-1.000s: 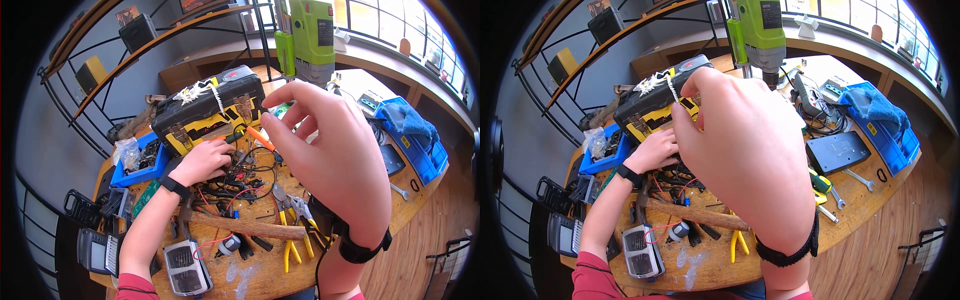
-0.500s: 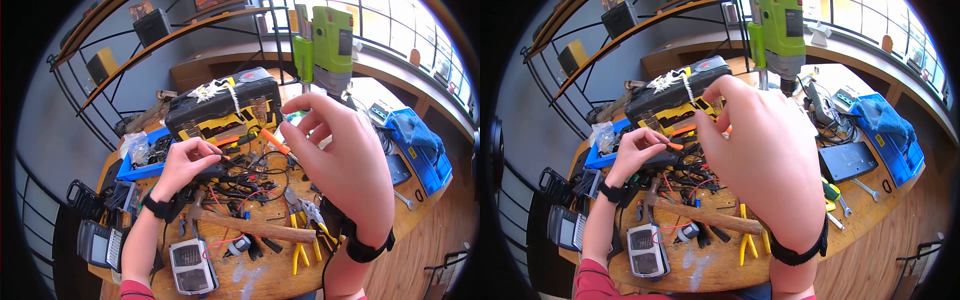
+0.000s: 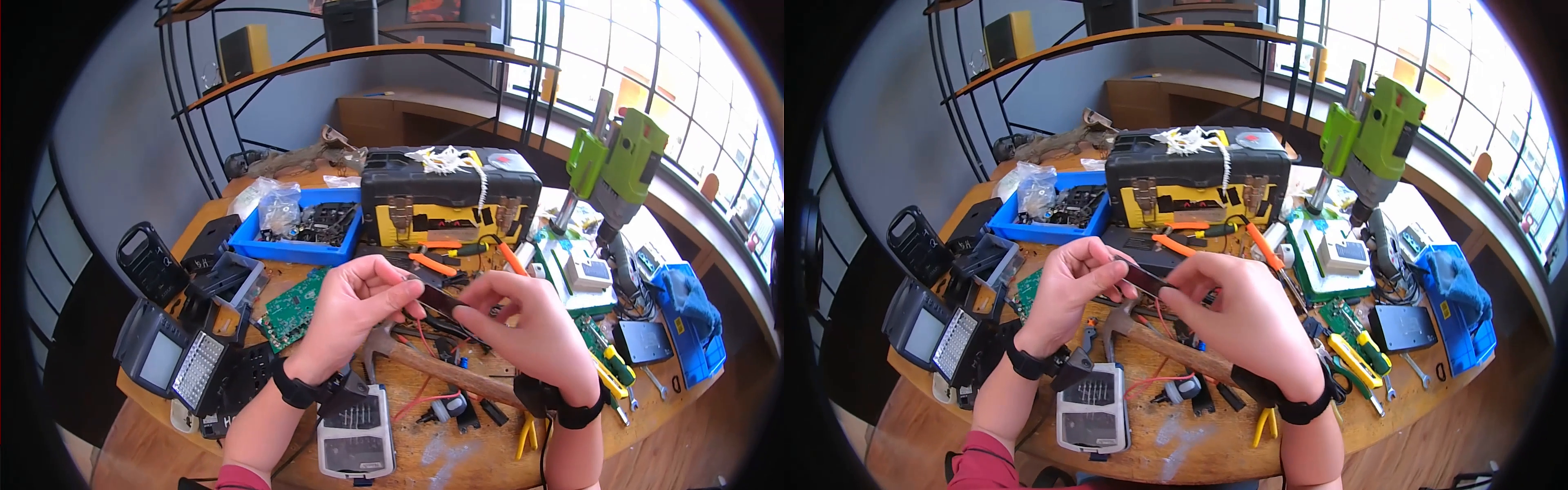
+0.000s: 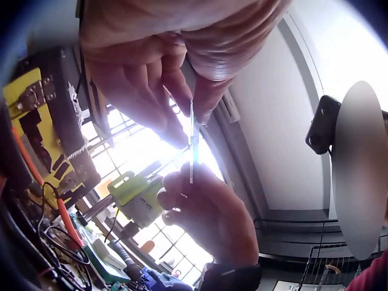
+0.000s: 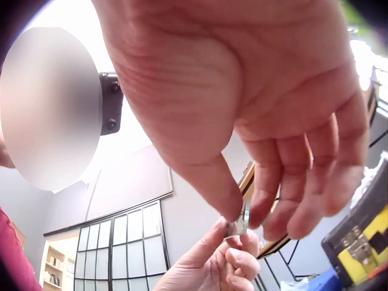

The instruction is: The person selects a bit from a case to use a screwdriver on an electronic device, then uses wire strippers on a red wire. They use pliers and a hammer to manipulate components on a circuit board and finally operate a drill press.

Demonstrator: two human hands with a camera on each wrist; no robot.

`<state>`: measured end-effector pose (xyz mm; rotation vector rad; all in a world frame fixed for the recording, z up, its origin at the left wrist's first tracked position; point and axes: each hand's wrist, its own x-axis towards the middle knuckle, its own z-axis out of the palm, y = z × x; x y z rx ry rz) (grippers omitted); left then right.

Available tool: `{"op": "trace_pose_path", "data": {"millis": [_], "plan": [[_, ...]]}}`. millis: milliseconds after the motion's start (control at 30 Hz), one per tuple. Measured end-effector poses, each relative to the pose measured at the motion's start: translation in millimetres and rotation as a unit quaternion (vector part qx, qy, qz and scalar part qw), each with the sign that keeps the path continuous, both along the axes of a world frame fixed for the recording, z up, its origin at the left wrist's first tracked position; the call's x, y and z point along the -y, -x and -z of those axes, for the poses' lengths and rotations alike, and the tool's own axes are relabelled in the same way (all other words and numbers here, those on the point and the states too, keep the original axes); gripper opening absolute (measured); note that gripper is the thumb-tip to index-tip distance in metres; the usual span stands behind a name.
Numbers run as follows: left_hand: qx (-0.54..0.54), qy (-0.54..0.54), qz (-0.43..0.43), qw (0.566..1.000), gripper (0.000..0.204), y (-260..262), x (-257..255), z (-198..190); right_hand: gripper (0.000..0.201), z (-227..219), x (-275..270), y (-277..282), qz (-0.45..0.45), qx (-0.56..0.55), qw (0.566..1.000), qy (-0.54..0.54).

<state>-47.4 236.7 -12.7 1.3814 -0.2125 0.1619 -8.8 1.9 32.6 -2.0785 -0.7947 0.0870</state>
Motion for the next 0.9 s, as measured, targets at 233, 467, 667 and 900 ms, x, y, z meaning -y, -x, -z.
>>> {"op": "trace_pose_path", "data": {"millis": [233, 467, 667, 900], "plan": [[-0.005, 0.049, 0.004, 0.999, 0.015, 6.1, 3.0, 2.2, 0.017, 8.4, -16.8, 5.0, 0.022, -0.033, 0.997, -0.071], [0.057, -0.006, 0.008, 0.998, 0.051, 24.9, -17.8, -35.0, 0.015, -3.3, -22.6, 12.2, 0.023, -0.092, 0.986, -0.136], [0.047, -0.043, 0.02, 0.998, 0.058, 31.7, -21.7, -32.7, 0.014, -3.0, -23.1, 16.3, -0.037, -0.137, 0.972, -0.188], [0.101, -0.203, -0.06, 0.972, 0.01, 22.1, -19.1, -22.9, 0.015, 1.5, -12.3, 1.6, -0.022, -0.133, 0.968, -0.212]]}}
